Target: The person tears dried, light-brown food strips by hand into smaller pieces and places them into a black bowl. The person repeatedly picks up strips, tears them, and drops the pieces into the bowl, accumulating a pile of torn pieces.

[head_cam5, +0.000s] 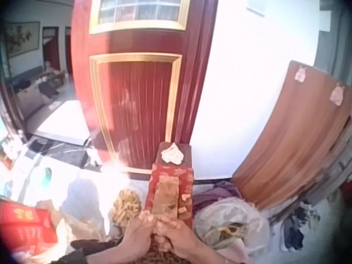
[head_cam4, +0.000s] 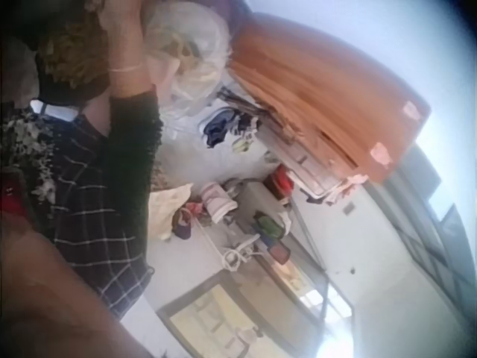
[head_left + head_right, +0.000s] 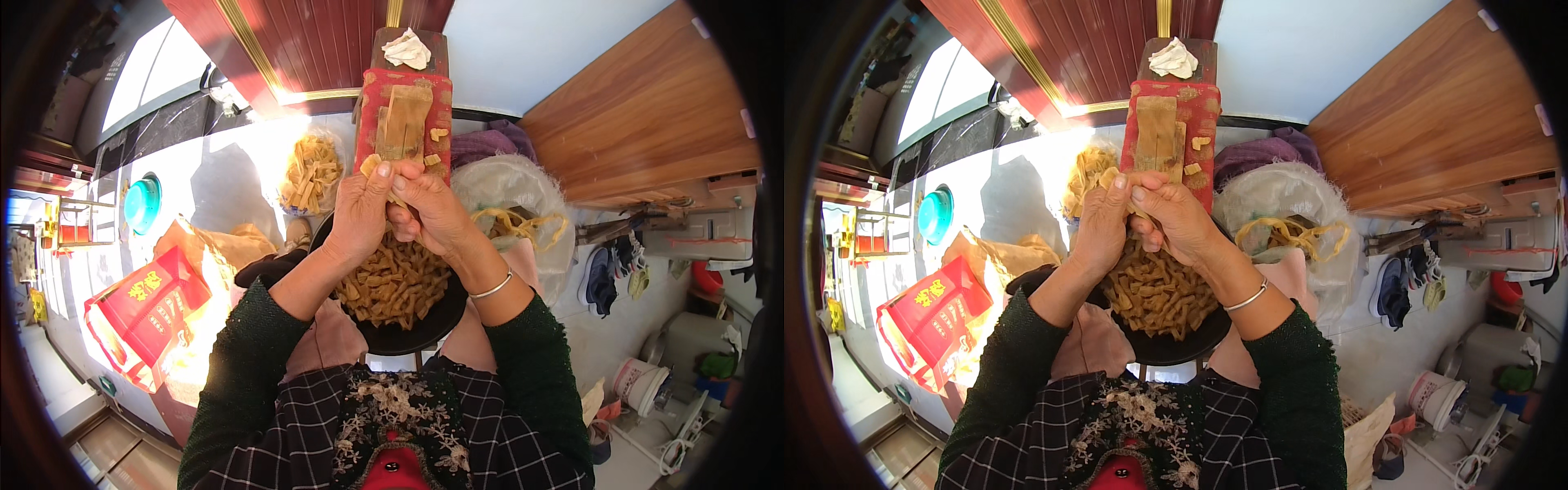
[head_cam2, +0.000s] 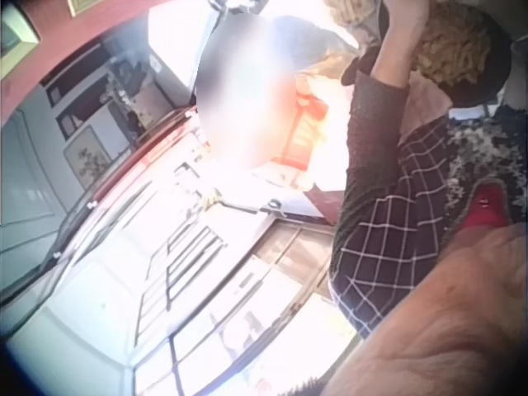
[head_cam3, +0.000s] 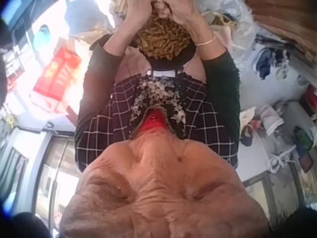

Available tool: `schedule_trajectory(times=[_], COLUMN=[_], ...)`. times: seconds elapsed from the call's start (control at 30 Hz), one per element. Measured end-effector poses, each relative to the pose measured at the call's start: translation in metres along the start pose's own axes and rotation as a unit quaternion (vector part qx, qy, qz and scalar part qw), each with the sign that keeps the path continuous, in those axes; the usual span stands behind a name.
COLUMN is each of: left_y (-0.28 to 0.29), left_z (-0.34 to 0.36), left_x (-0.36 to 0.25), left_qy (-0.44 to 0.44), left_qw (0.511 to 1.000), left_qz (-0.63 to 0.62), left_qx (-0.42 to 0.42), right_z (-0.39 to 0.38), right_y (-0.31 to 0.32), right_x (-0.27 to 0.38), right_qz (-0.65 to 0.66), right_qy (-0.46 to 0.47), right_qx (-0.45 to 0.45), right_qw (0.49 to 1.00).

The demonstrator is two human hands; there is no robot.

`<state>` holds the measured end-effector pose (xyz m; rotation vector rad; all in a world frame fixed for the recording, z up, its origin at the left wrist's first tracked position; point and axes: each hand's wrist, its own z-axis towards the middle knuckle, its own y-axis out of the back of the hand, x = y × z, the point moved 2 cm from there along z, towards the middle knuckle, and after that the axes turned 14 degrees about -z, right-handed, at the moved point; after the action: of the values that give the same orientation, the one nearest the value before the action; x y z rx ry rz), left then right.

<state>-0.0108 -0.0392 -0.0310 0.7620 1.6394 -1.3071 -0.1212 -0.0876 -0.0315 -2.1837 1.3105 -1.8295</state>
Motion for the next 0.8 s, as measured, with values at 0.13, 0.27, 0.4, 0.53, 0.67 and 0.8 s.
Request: schedule_trajectory(times=[0.13, 0.27, 0.4, 0.53, 0.67, 0.8], left_y=[0.000, 0.031, 0.026, -0.006, 0.002, 0.005], left_z=[0.008, 0.011, -0.009, -0.020, -0.013, -0.003], left_x=[-0.038, -0.071, -0.065, -0.033, -0.026, -0.028], left_qy=[-0.021, -0.136, -0.416, -0.329, -0.093, 0.010], left_qw=[0.927, 0.942, 0.899, 0.913, 0.980, 0.961], left_qz=[-0.366, -0.298, 0.126, 0.223, 0.158, 0.274], left_qx=[-0.075, -0.077, -0.059, 0.094, 0.080, 0.034], right_z=[-0.008, -0.020, -0.026, -0.029, -0.018, -0.019], right_y=[-0.004, -0.011, -0.023, -0.025, -0.010, -0.005], right_x=[0.003, 0.010, 0.012, 0.023, 0.003, 0.002], right_qz=[-0.059, -0.061, 0.036, -0.522, -0.507, -0.186], right_qy=[-0.018, -0.031, 0.080, 0.337, 0.320, 0.116], right_qx=[0.094, 0.114, 0.090, -0.135, -0.189, -0.088], right_qw=[0.994, 0.991, 0.992, 0.772, 0.778, 0.972])
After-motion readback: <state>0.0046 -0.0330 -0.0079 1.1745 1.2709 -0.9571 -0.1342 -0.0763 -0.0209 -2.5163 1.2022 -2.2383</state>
